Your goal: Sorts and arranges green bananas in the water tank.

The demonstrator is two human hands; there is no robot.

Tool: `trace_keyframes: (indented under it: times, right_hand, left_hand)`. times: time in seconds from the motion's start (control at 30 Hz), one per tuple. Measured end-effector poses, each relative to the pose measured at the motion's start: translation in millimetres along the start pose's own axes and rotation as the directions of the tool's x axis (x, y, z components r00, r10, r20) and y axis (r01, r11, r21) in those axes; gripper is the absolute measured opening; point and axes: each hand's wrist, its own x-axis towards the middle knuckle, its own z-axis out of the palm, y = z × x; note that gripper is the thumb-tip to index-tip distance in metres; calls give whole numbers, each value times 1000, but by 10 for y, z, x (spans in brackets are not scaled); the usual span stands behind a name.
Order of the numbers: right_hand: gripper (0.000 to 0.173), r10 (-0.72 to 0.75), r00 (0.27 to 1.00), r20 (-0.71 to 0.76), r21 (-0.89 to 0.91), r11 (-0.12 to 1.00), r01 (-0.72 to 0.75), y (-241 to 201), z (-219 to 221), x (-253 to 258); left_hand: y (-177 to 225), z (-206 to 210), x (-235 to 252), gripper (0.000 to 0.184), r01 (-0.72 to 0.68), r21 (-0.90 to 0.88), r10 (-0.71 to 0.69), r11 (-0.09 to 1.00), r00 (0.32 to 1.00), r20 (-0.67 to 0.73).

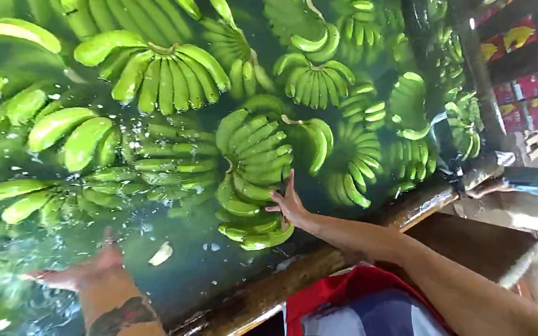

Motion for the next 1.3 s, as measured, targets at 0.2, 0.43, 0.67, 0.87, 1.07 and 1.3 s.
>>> trace_keyframes:
  times: [0.2,0.43,0.67,0.87,1.07,1.3]
  right_hand:
    - [99,158,968,197,-64,987,-148,-40,-12,82]
    - [44,197,958,208,-263,955,-139,-551,-993,-246]
    - [36,-20,949,-314,-288,955,-75,-356,-2290,-827]
    - [50,-65,807,-587,-262,958,-113,-1,-3061,-815]
    - [75,1,823,-568,-137,986,-96,222,-3093,-429]
    - [54,87,934,-347,-61,992,-115,-188,-3100,-925]
  left_hand:
    - [39,895,-616,62,-80,381,31,921,991,134]
    - [-709,1452,-2497,95,-697,478,85,535,607,790]
    - [-2154,1416,-3976,56,-790,351,-561,502,11,828]
    - [-2963,1977,-4644,89,-896,286,-770,338,-89,631]
    - [-3210,1862,-4277,105,-991,134,-840,-2,74,537]
    - [-2894,1928,-3801,53,-926,190,-925,-326,354,137]
